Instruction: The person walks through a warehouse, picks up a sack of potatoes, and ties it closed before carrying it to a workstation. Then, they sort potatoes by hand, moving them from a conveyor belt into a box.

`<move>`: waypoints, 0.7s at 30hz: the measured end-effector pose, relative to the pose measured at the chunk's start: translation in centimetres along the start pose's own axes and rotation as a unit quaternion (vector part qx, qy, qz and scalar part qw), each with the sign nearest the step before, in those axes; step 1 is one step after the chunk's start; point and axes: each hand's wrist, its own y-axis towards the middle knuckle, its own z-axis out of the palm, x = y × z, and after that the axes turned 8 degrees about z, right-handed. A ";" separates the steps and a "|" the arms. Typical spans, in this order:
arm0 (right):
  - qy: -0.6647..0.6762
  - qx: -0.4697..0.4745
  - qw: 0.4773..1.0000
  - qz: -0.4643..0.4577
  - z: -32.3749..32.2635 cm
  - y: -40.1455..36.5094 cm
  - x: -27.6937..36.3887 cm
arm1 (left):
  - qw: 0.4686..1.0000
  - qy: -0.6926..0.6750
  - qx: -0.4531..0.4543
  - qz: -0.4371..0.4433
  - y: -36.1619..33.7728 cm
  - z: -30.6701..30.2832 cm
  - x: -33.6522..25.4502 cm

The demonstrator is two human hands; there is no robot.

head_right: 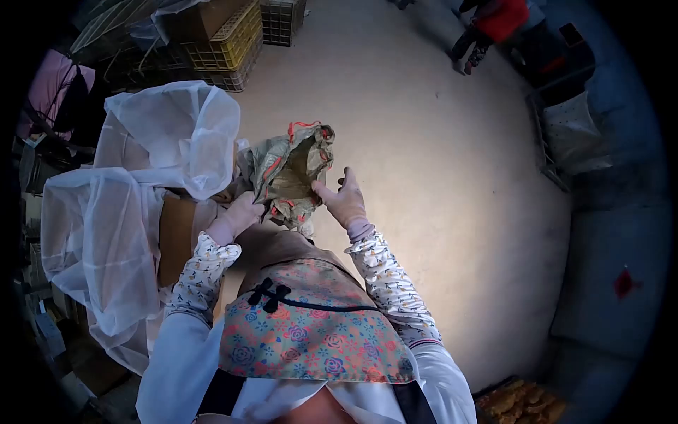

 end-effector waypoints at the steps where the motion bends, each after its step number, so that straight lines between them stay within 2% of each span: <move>1: 0.063 0.045 0.996 0.050 -0.9 2.7 0.6 | 0.999 -0.039 0.005 -0.003 2.8 0.0 -1.7; 3: 0.194 0.140 0.959 0.149 -2.4 7.7 2.1 | 0.994 -0.108 0.009 -0.017 7.9 -0.6 -5.2; 4: 0.269 0.198 0.933 0.136 -2.8 10.8 2.2 | 0.987 -0.144 0.023 -0.064 9.9 -1.0 -7.7; 5: 0.342 0.255 0.896 0.121 -3.2 13.8 2.3 | 0.998 -0.001 0.056 -0.029 11.5 -2.7 -11.8; 6: 0.360 0.246 0.889 0.140 -3.7 15.9 3.6 | 0.996 0.031 0.078 -0.019 14.1 -3.2 -13.4; 7: 0.334 0.256 0.900 0.115 -2.4 17.6 1.7 | 0.993 0.066 0.101 -0.006 15.0 -4.0 -12.8; 9: 0.187 0.129 0.974 0.004 -3.0 23.7 2.3 | 0.970 0.220 0.083 0.060 21.0 -6.8 -10.6; 10: 0.162 0.085 0.983 -0.009 -3.7 27.8 2.4 | 0.949 0.294 0.071 0.090 23.9 -8.4 -9.7; 11: 0.137 0.043 0.989 -0.022 -4.5 31.6 2.1 | 0.975 0.212 -0.044 -0.057 24.7 -11.6 -12.1; 13: 0.243 0.060 0.964 0.092 -5.8 39.1 3.3 | 0.969 0.162 -0.116 -0.147 27.4 -18.0 -9.9; 15: 0.290 0.081 0.950 0.076 -3.5 43.1 7.5 | 0.952 0.116 -0.205 -0.196 28.6 -20.4 -8.3; 16: 0.268 0.113 0.954 0.073 -2.3 44.6 10.9 | 0.940 0.091 -0.242 -0.223 28.8 -21.3 -7.7; 17: 0.247 0.146 0.956 0.066 -1.1 46.7 14.7 | 0.930 0.089 -0.292 -0.205 28.9 -22.7 -7.1; 18: 0.190 0.225 0.956 0.010 0.9 49.9 16.9 | 0.916 0.090 -0.345 -0.185 28.9 -24.3 -6.4; 19: 0.039 0.357 0.932 -0.049 2.8 53.2 19.2 | 0.900 0.089 -0.394 -0.167 28.9 -25.7 -5.7; 20: -0.135 0.401 0.884 -0.199 3.8 52.8 24.7 | 0.882 0.095 -0.426 -0.179 28.6 -28.0 -6.2; 21: -0.355 0.160 0.855 -0.342 7.4 51.0 33.3 | 0.871 0.090 -0.452 -0.171 28.4 -30.9 -4.9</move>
